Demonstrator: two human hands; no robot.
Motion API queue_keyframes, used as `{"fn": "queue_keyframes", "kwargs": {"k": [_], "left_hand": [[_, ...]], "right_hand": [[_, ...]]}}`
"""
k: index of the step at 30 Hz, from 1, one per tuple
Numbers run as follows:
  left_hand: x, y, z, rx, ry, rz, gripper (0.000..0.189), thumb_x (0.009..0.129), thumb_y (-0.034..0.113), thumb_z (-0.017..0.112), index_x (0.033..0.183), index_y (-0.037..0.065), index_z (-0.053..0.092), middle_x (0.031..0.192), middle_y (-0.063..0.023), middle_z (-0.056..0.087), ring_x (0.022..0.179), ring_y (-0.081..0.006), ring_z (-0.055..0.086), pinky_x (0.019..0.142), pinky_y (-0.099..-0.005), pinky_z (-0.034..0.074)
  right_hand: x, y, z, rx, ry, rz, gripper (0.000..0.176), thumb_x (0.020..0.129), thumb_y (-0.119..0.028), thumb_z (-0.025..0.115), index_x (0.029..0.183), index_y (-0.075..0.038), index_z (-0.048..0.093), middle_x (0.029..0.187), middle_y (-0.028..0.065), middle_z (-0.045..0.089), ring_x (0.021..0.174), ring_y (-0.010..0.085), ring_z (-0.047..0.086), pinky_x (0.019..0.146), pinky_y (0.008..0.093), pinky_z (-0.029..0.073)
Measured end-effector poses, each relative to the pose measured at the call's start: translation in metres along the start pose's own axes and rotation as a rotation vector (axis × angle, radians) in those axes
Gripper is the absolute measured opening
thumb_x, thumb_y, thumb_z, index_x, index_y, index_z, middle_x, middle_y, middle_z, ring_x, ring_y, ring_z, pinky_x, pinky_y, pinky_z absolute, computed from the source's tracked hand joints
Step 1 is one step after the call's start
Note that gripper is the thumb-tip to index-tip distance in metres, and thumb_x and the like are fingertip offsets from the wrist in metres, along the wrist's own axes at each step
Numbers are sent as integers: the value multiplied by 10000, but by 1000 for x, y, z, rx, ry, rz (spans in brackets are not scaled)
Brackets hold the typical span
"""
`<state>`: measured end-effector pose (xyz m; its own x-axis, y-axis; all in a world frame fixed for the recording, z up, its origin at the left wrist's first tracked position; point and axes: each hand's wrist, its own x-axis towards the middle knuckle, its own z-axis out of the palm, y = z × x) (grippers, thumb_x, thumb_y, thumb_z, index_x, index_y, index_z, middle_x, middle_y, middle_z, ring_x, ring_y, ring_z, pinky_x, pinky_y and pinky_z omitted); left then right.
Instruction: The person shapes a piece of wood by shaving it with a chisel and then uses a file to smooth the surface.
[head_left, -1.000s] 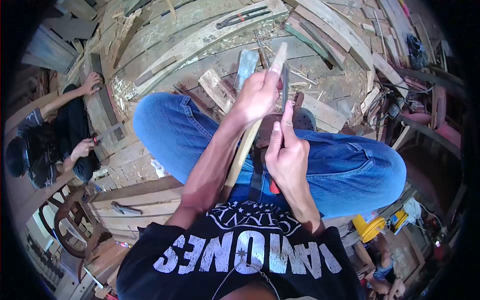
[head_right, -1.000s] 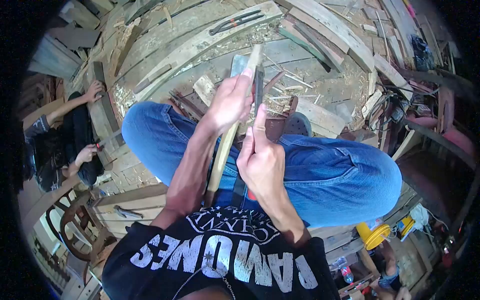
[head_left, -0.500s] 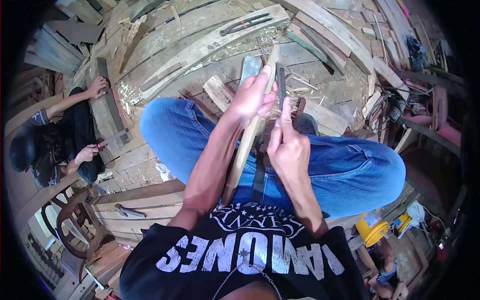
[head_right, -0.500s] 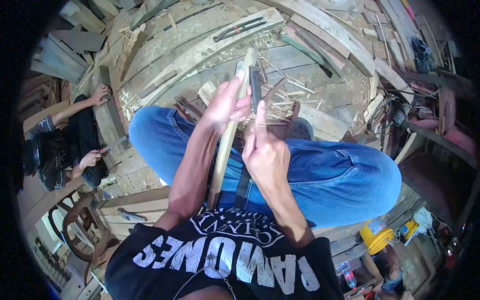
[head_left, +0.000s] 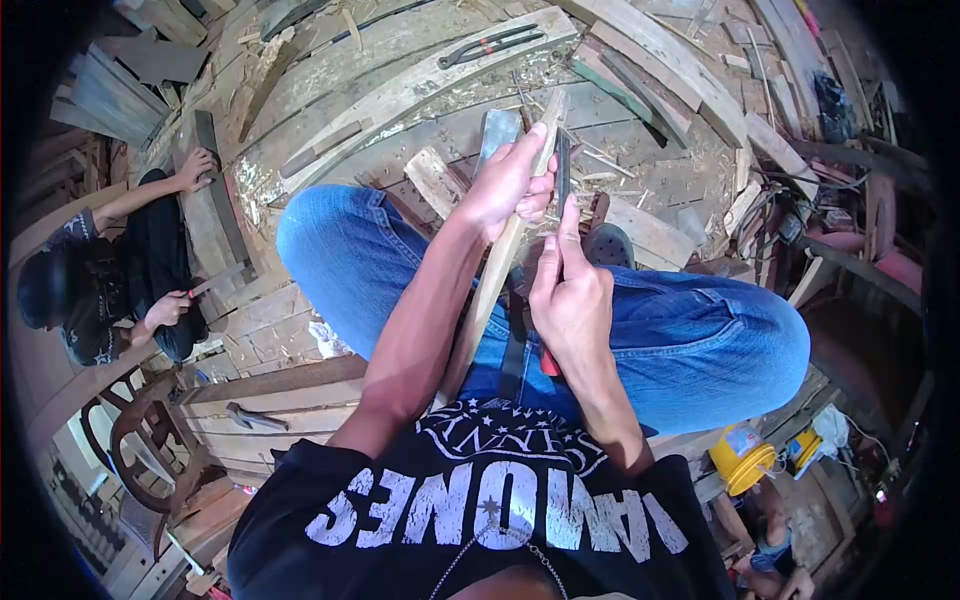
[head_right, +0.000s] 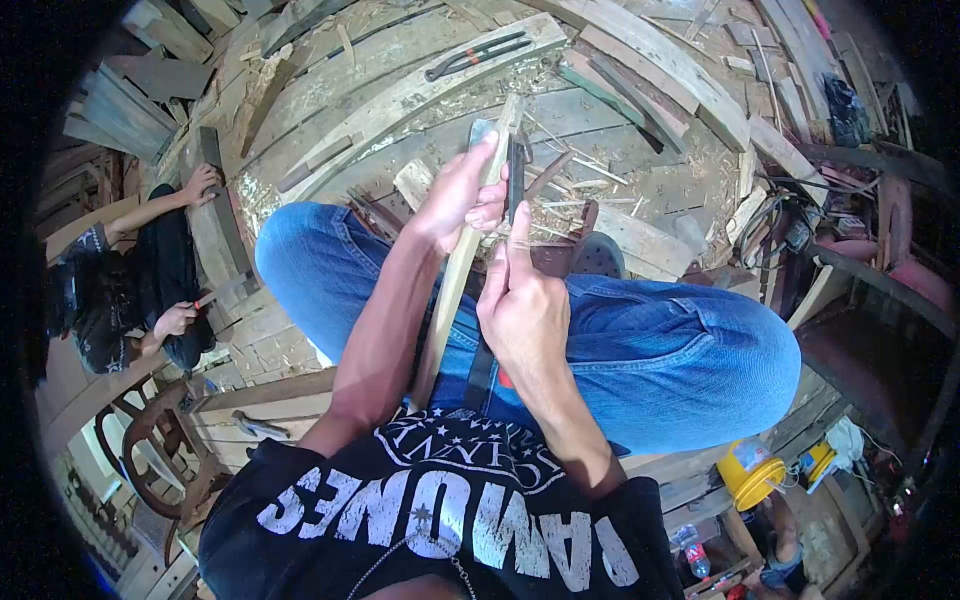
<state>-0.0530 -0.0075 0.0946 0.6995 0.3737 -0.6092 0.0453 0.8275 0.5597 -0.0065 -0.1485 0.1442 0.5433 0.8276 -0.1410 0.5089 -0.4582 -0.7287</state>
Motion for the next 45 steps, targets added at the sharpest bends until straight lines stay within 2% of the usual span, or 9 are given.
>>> {"fn": "queue_keyframes", "kwargs": {"k": [12,14,18,20,30,33,37,39,45], "left_hand": [[5,4,-2,-65,-15,-3,437,1000,473,407,838,72,475,553,50,329,402,-64,262,381,-241,250],[6,4,1,-36,28,-18,441,1000,491,386,776,117,450,536,62,338,387,-46,268,370,-206,232],[11,4,4,-44,97,20,459,1004,497,362,753,123,449,532,55,348,413,-56,286,387,-211,238],[15,1,-6,18,37,14,430,1021,438,367,826,71,478,693,1,433,493,-84,373,420,-253,330],[18,1,0,150,135,38,475,1025,453,333,851,45,502,715,-22,476,488,-108,398,421,-292,364],[25,-7,0,220,146,149,510,1025,454,324,829,25,519,698,-41,483,483,-122,401,426,-300,370],[32,-13,-4,312,179,151,582,1016,478,309,773,2,540,655,-57,483,495,-138,440,432,-315,396],[34,-12,-5,369,192,137,589,1016,481,299,785,-2,543,660,-50,486,501,-137,450,434,-324,406],[27,-7,-4,311,177,126,550,1022,482,288,812,45,547,657,-41,505,520,-124,408,471,-295,339]], "right_hand": [[7,-5,2,-24,19,0,487,911,-89,531,1375,28,438,535,221,561,486,384,604,466,463,470],[10,-5,1,-29,69,-52,478,913,-95,531,1368,26,446,536,218,564,486,384,605,469,468,475],[11,-9,-1,-120,16,-33,479,912,-117,530,1358,41,450,542,215,573,489,381,608,488,468,494],[13,-9,-3,-162,-8,-33,482,913,-124,529,1356,45,450,544,217,574,492,381,610,493,468,497],[17,-15,-9,-302,-110,6,494,903,-142,523,1346,67,454,562,230,592,523,389,629,515,479,513],[19,-11,-3,-370,-48,-16,439,911,-107,532,1314,63,495,553,245,561,497,408,595,519,486,482],[21,-5,11,-347,-46,42,487,892,-105,534,1338,75,455,584,269,577,526,421,609,538,503,496],[23,2,14,-337,-49,12,566,859,-125,533,1360,104,404,570,241,597,514,391,628,504,503,506],[27,7,26,-333,-53,20,619,851,-141,543,1407,60,360,594,236,608,544,399,638,532,505,517]]}}
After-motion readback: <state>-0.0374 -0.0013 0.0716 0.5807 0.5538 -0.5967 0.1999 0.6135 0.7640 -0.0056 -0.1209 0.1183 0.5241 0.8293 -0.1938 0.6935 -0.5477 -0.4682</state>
